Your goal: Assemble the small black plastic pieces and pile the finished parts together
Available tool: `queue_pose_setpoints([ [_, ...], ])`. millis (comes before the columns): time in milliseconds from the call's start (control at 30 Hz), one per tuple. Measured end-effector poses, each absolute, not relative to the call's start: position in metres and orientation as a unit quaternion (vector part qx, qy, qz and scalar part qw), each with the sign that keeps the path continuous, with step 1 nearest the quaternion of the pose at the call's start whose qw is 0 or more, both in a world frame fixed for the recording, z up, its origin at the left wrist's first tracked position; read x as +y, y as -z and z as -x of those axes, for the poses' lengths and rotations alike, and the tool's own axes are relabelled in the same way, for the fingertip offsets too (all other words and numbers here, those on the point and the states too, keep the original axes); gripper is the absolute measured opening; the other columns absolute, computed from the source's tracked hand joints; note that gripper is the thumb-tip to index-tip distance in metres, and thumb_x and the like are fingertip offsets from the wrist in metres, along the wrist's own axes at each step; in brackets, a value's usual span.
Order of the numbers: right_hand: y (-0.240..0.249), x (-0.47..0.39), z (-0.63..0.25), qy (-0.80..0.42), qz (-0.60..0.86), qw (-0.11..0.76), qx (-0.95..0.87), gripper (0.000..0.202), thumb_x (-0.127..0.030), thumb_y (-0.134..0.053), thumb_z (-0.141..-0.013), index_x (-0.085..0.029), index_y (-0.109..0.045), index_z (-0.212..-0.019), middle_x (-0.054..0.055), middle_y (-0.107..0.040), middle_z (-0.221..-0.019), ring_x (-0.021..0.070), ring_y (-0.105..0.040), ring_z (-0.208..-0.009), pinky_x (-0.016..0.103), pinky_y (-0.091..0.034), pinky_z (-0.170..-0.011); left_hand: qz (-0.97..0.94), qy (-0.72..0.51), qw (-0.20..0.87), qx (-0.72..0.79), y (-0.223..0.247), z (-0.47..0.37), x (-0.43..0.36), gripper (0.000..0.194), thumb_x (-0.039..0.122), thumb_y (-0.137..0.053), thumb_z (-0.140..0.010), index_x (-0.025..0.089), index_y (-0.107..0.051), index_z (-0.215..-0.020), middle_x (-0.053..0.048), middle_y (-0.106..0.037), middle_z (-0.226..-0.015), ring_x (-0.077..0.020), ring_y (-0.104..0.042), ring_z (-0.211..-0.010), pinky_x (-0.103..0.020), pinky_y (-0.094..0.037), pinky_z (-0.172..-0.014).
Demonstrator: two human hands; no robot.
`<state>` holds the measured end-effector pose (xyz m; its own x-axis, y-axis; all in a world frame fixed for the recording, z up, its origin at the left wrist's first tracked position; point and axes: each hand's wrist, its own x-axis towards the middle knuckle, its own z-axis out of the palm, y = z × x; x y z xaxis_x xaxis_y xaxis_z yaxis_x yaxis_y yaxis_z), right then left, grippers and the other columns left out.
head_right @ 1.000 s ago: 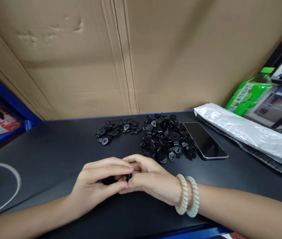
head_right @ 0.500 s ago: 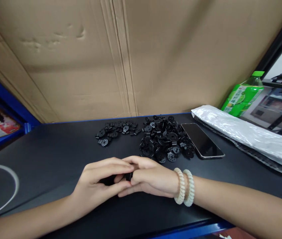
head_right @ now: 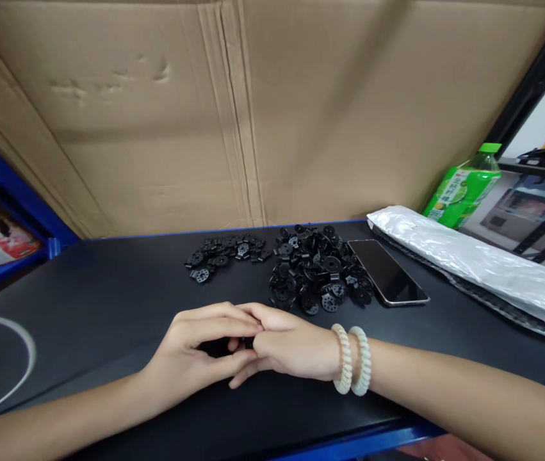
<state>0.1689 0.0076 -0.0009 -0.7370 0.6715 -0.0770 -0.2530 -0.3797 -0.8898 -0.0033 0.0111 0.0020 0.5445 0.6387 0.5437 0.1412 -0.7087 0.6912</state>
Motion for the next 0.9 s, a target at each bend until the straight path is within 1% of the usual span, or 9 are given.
queue_pose_setpoints([
  [100,0.002,0.008,-0.168,-0.8,0.219,0.286,-0.479,0.031,-0.006,-0.054,-0.067,-0.017,-0.052,-0.097,0.0,-0.048,-0.088,0.0113,-0.054,-0.077,0.035,-0.049,-0.077,-0.828,-0.409,0.302,0.239,-0.002,0.003,0.011,0.019,0.009,-0.072,-0.073,0.013,-0.075,-0.091,-0.01,-0.073,-0.087,-0.0128,-0.062,-0.062,-0.02,-0.053,-0.055],
  [200,0.004,0.007,-0.165,-0.797,0.228,0.294,-0.476,0.034,-0.005,-0.051,-0.065,-0.016,-0.053,-0.097,-0.001,-0.048,-0.085,0.0108,-0.053,-0.073,0.031,-0.049,-0.07,-0.829,-0.412,0.293,0.24,-0.002,0.003,0.01,0.018,0.008,-0.071,-0.072,0.011,-0.076,-0.089,-0.01,-0.073,-0.085,-0.0118,-0.061,-0.059,-0.019,-0.053,-0.054],
  [300,0.004,0.006,-0.162,-0.789,0.238,0.318,-0.47,0.04,-0.004,-0.048,-0.061,-0.017,-0.054,-0.099,-0.001,-0.05,-0.08,0.0097,-0.05,-0.065,0.027,-0.044,-0.06,-0.822,-0.426,0.279,0.256,-0.002,0.003,0.009,0.016,0.007,-0.07,-0.071,0.011,-0.076,-0.086,-0.008,-0.073,-0.077,-0.012,-0.062,-0.055,-0.02,-0.053,-0.054],
  [367,0.003,0.004,-0.161,-0.786,0.243,0.334,-0.461,0.044,-0.004,-0.048,-0.062,-0.018,-0.054,-0.102,-0.001,-0.05,-0.08,0.0085,-0.047,-0.061,0.026,-0.039,-0.057,-0.794,-0.438,0.299,0.296,-0.002,0.003,0.01,0.015,0.007,-0.068,-0.072,0.011,-0.076,-0.084,-0.008,-0.074,-0.075,-0.0146,-0.067,-0.06,-0.021,-0.055,-0.058],
  [467,0.0,0.002,-0.161,-0.801,0.24,0.337,-0.433,0.04,-0.005,-0.05,-0.064,-0.019,-0.054,-0.102,-0.002,-0.049,-0.081,0.0068,-0.042,-0.059,0.026,-0.034,-0.057,-0.71,-0.441,0.419,0.354,-0.001,0.005,0.014,0.014,0.009,-0.066,-0.074,0.013,-0.075,-0.084,-0.007,-0.074,-0.079,-0.0154,-0.068,-0.064,-0.023,-0.056,-0.062],
  [567,0.0,0.003,-0.164,-0.79,0.239,0.347,-0.445,0.032,-0.009,-0.053,-0.07,-0.02,-0.051,-0.099,-0.001,-0.046,-0.084,0.0053,-0.04,-0.057,0.025,-0.033,-0.055,-0.603,-0.432,0.58,0.336,-0.002,0.007,0.02,0.014,0.015,-0.064,-0.079,0.014,-0.073,-0.09,-0.006,-0.073,-0.082,-0.0119,-0.064,-0.06,-0.023,-0.054,-0.063],
  [667,0.002,0.004,-0.168,-0.754,0.251,0.361,-0.489,0.04,-0.014,-0.052,-0.077,-0.023,-0.044,-0.115,0.0,-0.045,-0.09,0.0055,-0.043,-0.057,0.025,-0.035,-0.054,-0.525,-0.432,0.672,0.294,-0.005,0.009,0.025,0.013,0.017,-0.065,-0.081,0.013,-0.072,-0.091,-0.007,-0.073,-0.086,-0.0136,-0.065,-0.068,-0.027,-0.054,-0.072],
  [800,-0.001,0.003,-0.176,-0.695,0.295,0.333,-0.564,0.055,-0.01,-0.046,-0.076,-0.027,-0.036,-0.127,0.002,-0.045,-0.098,0.0061,-0.044,-0.059,0.024,-0.039,-0.052,-0.531,-0.435,0.666,0.292,-0.005,0.011,0.024,0.012,0.014,-0.067,-0.08,0.014,-0.073,-0.09,-0.007,-0.072,-0.089,-0.0171,-0.066,-0.083,-0.027,-0.052,-0.083],
  [900,-0.011,0.001,-0.185,-0.526,0.35,0.31,-0.71,0.057,-0.006,-0.046,-0.072,-0.025,-0.039,-0.125,0.003,-0.051,-0.098,0.0087,-0.046,-0.062,0.024,-0.041,-0.053,-0.603,-0.443,0.597,0.291,-0.003,0.015,0.019,0.013,0.014,-0.067,-0.08,0.018,-0.074,-0.09,-0.006,-0.071,-0.097,-0.019,-0.064,-0.094,-0.025,-0.051,-0.084],
])
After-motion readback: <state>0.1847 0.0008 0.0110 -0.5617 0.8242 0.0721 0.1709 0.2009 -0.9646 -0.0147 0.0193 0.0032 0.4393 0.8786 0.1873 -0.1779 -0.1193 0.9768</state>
